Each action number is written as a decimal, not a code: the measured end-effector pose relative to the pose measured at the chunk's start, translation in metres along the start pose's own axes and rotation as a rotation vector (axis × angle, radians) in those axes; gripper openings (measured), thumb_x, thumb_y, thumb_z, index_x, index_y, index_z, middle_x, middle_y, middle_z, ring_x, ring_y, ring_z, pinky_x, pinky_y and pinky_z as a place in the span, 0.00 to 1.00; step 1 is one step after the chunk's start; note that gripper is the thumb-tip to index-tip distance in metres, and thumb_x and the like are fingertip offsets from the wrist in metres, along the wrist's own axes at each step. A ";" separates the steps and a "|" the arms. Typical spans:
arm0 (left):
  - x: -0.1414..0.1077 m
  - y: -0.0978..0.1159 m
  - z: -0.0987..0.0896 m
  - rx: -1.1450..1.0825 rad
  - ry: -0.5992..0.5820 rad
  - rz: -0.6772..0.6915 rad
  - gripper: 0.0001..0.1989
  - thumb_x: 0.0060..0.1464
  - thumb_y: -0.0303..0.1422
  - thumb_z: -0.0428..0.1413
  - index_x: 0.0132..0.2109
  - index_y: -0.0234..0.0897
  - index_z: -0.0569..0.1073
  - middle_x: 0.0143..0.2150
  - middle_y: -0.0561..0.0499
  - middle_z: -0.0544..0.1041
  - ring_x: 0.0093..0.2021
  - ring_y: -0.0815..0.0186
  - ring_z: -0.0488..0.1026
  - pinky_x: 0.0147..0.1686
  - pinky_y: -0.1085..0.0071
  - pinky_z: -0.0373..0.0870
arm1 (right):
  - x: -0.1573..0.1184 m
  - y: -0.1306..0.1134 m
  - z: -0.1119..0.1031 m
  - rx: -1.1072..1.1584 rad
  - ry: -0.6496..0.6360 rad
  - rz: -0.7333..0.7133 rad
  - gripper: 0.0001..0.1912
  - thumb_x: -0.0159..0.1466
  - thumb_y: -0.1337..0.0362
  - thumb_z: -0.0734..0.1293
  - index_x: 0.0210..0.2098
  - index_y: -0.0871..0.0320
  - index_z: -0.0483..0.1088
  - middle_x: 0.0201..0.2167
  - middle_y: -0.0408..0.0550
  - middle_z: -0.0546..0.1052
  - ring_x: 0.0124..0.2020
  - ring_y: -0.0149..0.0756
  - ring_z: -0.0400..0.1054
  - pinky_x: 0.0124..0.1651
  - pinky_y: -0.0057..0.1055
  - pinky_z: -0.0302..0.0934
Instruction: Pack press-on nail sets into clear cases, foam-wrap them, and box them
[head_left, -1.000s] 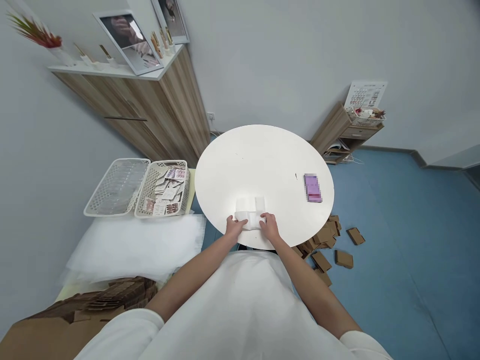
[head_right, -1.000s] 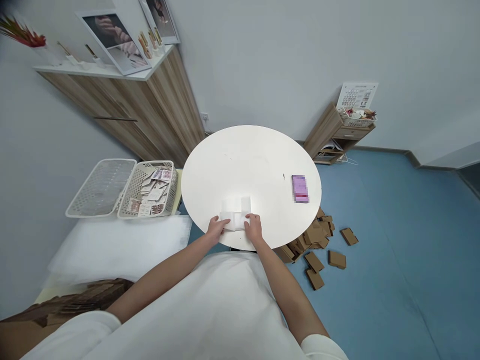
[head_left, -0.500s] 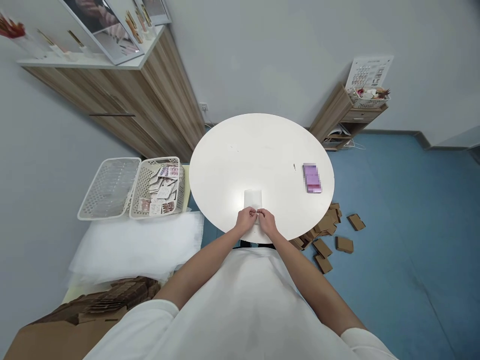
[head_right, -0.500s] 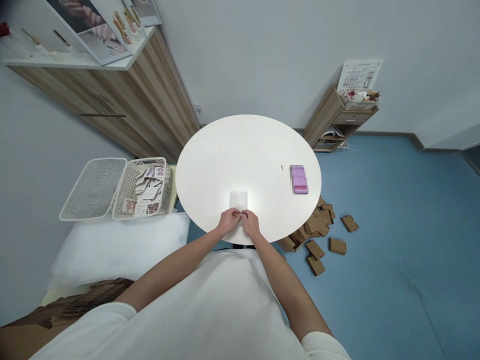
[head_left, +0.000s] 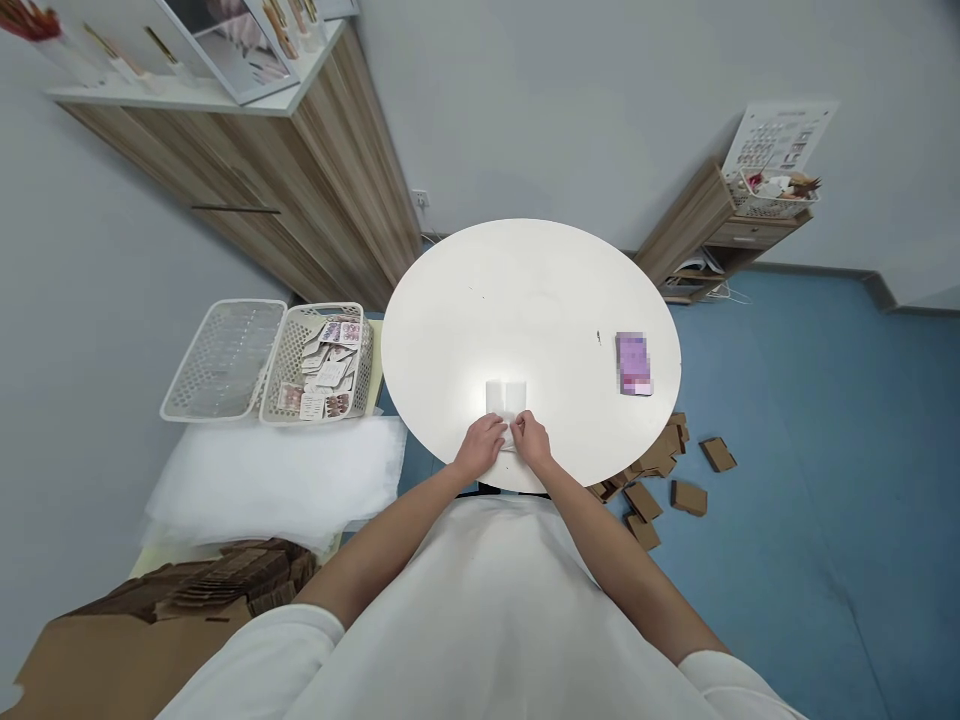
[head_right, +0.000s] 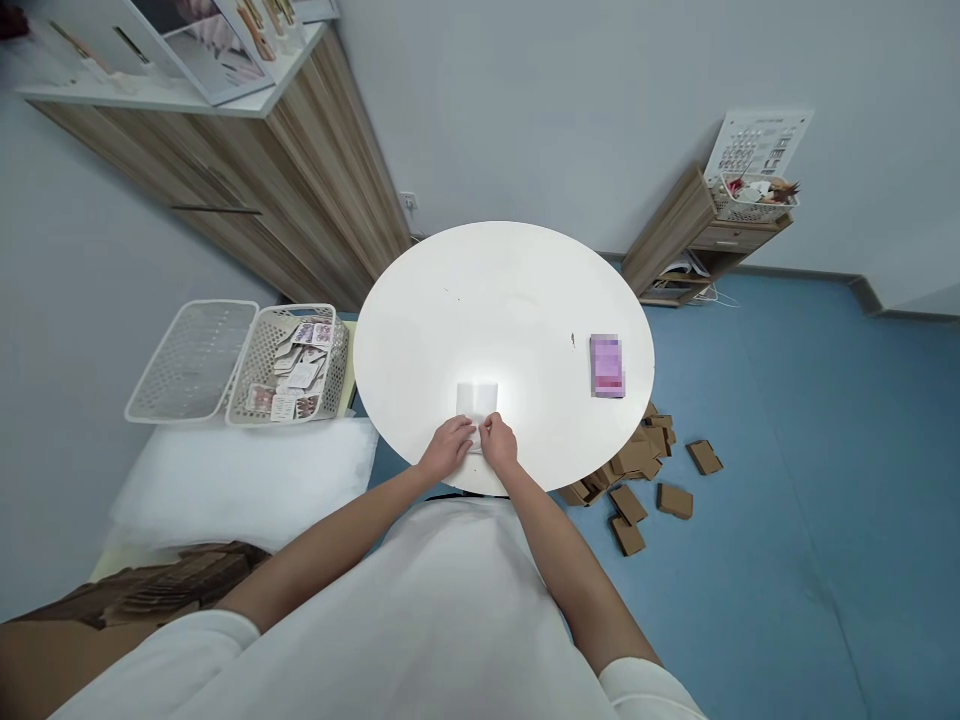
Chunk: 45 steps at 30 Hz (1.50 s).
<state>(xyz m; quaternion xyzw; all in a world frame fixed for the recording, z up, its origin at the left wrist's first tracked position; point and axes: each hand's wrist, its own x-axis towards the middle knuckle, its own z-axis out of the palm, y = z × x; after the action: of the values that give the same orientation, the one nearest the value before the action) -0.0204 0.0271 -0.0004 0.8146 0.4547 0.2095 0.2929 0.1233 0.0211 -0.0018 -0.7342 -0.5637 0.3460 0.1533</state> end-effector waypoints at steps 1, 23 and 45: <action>0.002 -0.001 0.001 -0.001 -0.017 0.032 0.14 0.51 0.24 0.47 0.44 0.38 0.68 0.48 0.46 0.68 0.52 0.59 0.64 0.51 0.57 0.62 | -0.002 0.001 0.000 -0.022 0.008 -0.031 0.07 0.61 0.63 0.54 0.37 0.55 0.60 0.27 0.42 0.69 0.26 0.31 0.63 0.27 0.26 0.54; 0.000 -0.017 -0.020 0.130 -0.188 0.186 0.29 0.43 0.34 0.55 0.54 0.34 0.61 0.59 0.40 0.59 0.61 0.55 0.52 0.56 0.57 0.55 | -0.009 0.010 -0.001 -0.650 -0.056 -0.610 0.25 0.57 0.67 0.59 0.54 0.69 0.57 0.57 0.61 0.60 0.59 0.46 0.50 0.53 0.37 0.58; 0.006 0.007 -0.032 0.193 -0.351 0.189 0.14 0.42 0.33 0.51 0.40 0.38 0.67 0.35 0.48 0.72 0.38 0.59 0.70 0.39 0.66 0.64 | -0.035 -0.002 -0.022 -0.763 -0.177 -0.579 0.16 0.59 0.74 0.53 0.46 0.64 0.60 0.42 0.60 0.68 0.45 0.44 0.63 0.38 0.34 0.65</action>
<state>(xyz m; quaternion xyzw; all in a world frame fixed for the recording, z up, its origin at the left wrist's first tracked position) -0.0323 0.0382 0.0281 0.9019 0.3362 0.0464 0.2673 0.1324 -0.0073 0.0265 -0.5185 -0.8424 0.1189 -0.0855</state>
